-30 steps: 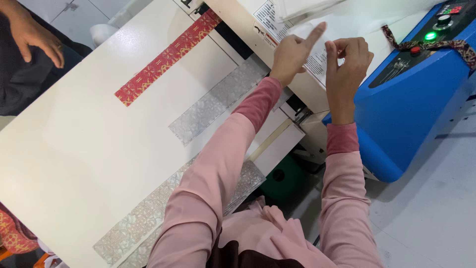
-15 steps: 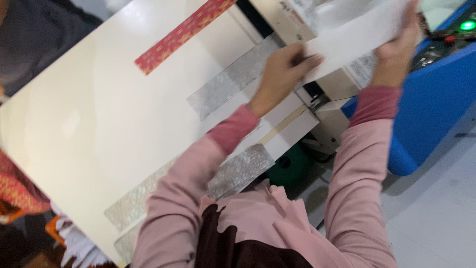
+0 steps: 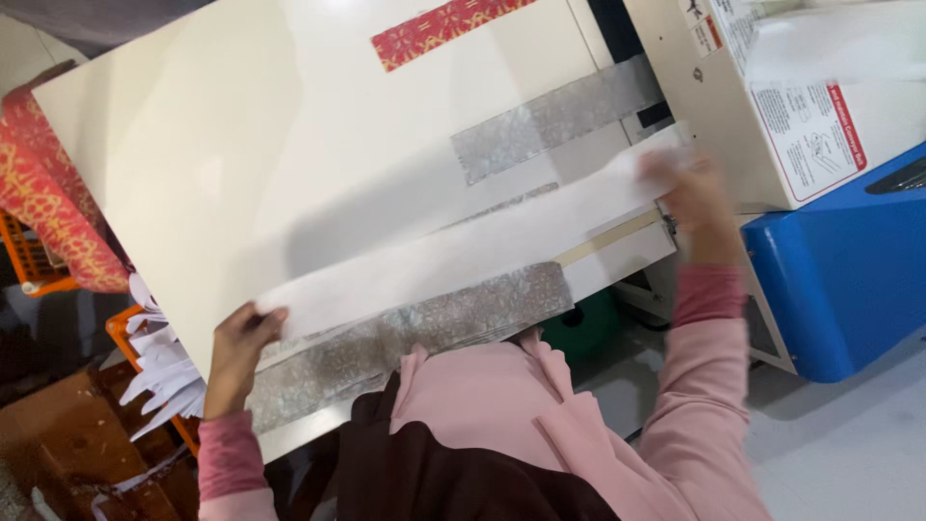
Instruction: The person places patterned paper strips onto a large white sheet and inserts the sheet into a machine. They repeat this process with multiple sheets, aligning the strips and feeding them through the machine in a continuous assembly line.
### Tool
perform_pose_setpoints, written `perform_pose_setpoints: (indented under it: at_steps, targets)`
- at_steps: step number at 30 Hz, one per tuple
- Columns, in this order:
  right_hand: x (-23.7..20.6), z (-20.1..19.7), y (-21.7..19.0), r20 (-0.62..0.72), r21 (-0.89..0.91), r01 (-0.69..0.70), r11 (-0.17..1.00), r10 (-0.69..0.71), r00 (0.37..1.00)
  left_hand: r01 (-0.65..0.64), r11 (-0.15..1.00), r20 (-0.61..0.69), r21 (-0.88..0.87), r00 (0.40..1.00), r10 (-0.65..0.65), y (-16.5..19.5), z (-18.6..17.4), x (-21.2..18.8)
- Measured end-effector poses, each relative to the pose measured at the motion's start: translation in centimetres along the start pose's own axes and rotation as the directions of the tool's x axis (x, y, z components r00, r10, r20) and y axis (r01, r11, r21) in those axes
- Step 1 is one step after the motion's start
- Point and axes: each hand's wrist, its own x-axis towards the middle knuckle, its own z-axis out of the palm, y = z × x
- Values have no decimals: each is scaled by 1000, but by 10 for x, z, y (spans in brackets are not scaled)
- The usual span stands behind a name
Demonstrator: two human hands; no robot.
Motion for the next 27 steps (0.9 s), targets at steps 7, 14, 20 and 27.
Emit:
perform_pose_setpoints:
  at_steps: [7, 14, 20, 27]
  targets:
    - [8, 90, 63, 194, -235, -31, 972, 78, 978, 46, 997, -227, 65, 973, -30, -101, -25, -6]
    - [6, 107, 72, 26, -639, 113, 761, -125, 992, -6, 981, -364, 195, 928, 79, -93, -8, -6]
    - [5, 102, 74, -21, -693, 94, 715, -150, 988, -124, 977, -375, 172, 909, 181, -92, -6, -7]
    - [12, 90, 99, -31, -718, 108, 687, -186, 982, -106, 952, -452, 289, 861, 233, -103, 0, 6]
